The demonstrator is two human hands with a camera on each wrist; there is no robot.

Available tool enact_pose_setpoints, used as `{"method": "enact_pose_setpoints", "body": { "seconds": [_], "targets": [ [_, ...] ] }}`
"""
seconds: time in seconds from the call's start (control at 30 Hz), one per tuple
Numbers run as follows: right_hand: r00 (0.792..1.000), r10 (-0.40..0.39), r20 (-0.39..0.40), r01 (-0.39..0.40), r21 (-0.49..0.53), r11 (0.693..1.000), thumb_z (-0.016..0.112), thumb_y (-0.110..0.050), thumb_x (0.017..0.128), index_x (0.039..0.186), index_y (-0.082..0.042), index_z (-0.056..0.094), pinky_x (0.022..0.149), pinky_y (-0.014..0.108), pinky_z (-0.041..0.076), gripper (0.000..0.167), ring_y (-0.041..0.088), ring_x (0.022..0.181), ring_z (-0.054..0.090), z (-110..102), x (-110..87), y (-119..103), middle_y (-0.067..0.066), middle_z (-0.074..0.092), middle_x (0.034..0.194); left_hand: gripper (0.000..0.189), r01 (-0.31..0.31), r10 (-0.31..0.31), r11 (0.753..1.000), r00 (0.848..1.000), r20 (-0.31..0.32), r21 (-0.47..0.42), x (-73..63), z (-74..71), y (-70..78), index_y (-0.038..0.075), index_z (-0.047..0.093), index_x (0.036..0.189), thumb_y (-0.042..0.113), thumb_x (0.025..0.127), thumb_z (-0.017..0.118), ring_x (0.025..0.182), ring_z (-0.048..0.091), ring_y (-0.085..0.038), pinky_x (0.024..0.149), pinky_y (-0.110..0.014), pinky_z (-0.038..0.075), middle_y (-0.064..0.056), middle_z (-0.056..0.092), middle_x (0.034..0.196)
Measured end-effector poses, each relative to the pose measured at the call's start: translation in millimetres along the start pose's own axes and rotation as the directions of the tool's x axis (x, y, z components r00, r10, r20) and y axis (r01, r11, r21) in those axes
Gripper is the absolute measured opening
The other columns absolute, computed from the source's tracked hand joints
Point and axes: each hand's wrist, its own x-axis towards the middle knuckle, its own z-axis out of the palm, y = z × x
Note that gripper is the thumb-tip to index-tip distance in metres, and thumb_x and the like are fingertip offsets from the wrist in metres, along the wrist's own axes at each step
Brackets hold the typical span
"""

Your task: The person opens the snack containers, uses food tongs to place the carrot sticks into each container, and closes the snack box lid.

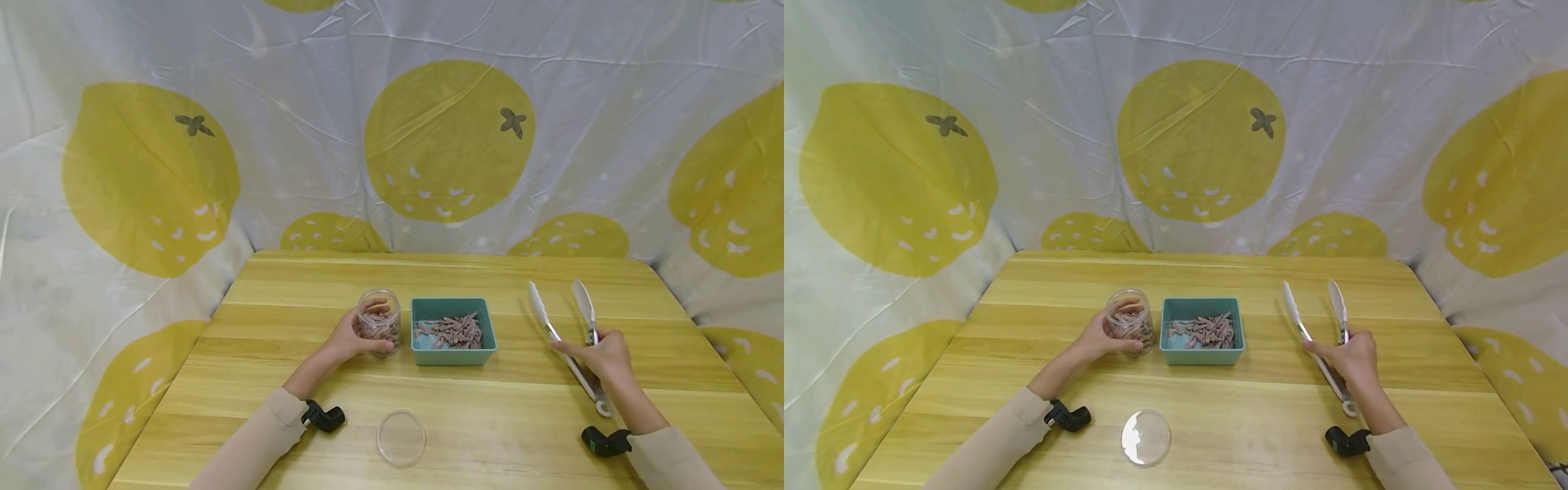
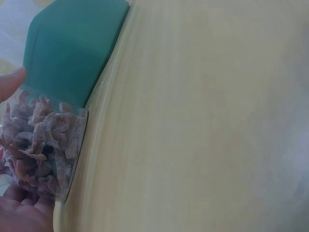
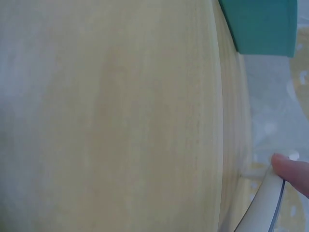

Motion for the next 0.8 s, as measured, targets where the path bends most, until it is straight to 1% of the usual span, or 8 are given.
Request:
{"method": "enact_pose_setpoints", "body": {
  "seconds": [0.07,0.13,0.2,0.27,0.37,0.6,0.7,0.8],
  "targets": [
    [1.000,-0.004,-0.004,0.004,0.001,1.000,0.090,-0.039,0.073,0.085,0.003,0.044,0.045,0.032,0.043,0.063,0.018,0.054,0.043,0.3,-0.1,0.9,0.005,0.038,0.068,0.083,0.002,-0.002,1.000,1.000,-0.001,0.005,-0.1,0.3,0.3,0.005,0.041,0.148,-0.007,0.077,0.082,0.132,0.048,-0.028,0.098,-0.023,0.045,-0.017,0.049,0.146],
    [1.000,-0.003,0.002,0.003,0.005,1.000,0.088,-0.040,0.074,0.106,0.013,0.043,0.053,0.034,0.046,0.076,0.025,0.068,0.048,0.6,-1.0,1.5,0.017,0.045,0.084,0.083,0.000,0.000,1.000,1.000,-0.002,0.002,0.0,0.5,0.0,0.005,0.041,0.148,-0.007,0.077,0.082,0.132,0.048,-0.028,0.099,-0.023,0.045,-0.017,0.049,0.146],
    [1.000,-0.001,0.015,0.000,0.015,1.000,0.087,-0.042,0.076,0.129,0.017,0.030,0.065,0.038,0.048,0.097,0.034,0.086,0.048,1.1,-2.2,1.9,0.031,0.044,0.106,0.083,-0.002,0.002,1.000,1.000,-0.003,0.001,0.3,0.2,-0.9,0.004,0.041,0.148,-0.006,0.077,0.082,0.132,0.047,-0.029,0.098,-0.023,0.045,-0.017,0.049,0.146],
    [0.999,0.005,0.033,-0.006,0.023,1.000,0.085,-0.043,0.078,0.143,0.014,0.012,0.077,0.045,0.047,0.113,0.041,0.102,0.043,1.1,-3.4,2.4,0.039,0.034,0.127,0.083,-0.002,0.002,1.000,1.000,-0.002,-0.002,0.5,-0.1,-1.4,0.003,0.040,0.148,-0.006,0.077,0.082,0.132,0.047,-0.029,0.098,-0.022,0.045,-0.017,0.049,0.146],
    [0.999,0.014,0.044,-0.015,0.041,0.999,0.084,-0.043,0.079,0.145,0.011,0.007,0.087,0.052,0.042,0.115,0.044,0.110,0.039,1.5,-3.7,2.4,0.043,0.026,0.136,0.083,-0.004,0.004,1.000,1.000,0.001,0.001,0.3,-0.8,-1.3,0.003,0.040,0.148,-0.005,0.077,0.082,0.132,0.047,-0.029,0.098,-0.022,0.045,-0.017,0.049,0.146],
    [0.999,0.019,0.027,-0.020,0.004,1.000,0.083,-0.045,0.080,0.147,0.012,0.005,0.091,0.058,0.040,0.118,0.048,0.110,0.036,-1.1,-6.1,-1.5,0.045,0.016,0.141,0.083,-0.002,0.002,1.000,1.000,-0.002,0.002,-0.9,-0.2,0.0,0.006,0.043,0.147,-0.007,0.076,0.083,0.130,0.049,-0.028,0.098,-0.024,0.046,-0.016,0.050,0.145],
    [1.000,-0.017,-0.019,0.016,-0.043,0.999,0.082,-0.047,0.080,0.148,0.013,0.006,0.089,0.058,0.040,0.117,0.050,0.111,0.035,-2.6,-8.6,-3.9,0.044,0.016,0.140,0.081,0.001,-0.001,1.000,1.000,-0.008,0.002,-0.8,0.0,-0.3,0.008,0.044,0.146,-0.007,0.076,0.083,0.129,0.050,-0.026,0.097,-0.024,0.046,-0.016,0.050,0.145],
    [0.993,-0.086,-0.078,0.081,-0.077,0.994,0.081,-0.043,0.081,0.146,0.015,0.013,0.082,0.053,0.041,0.111,0.049,0.110,0.035,-3.7,-11.8,-7.5,0.041,0.024,0.133,0.080,-0.008,0.008,1.000,1.000,-0.006,-0.001,-0.3,0.1,-1.3,0.007,0.044,0.146,-0.008,0.077,0.082,0.129,0.050,-0.027,0.098,-0.024,0.046,-0.018,0.049,0.145]
  ]
}}
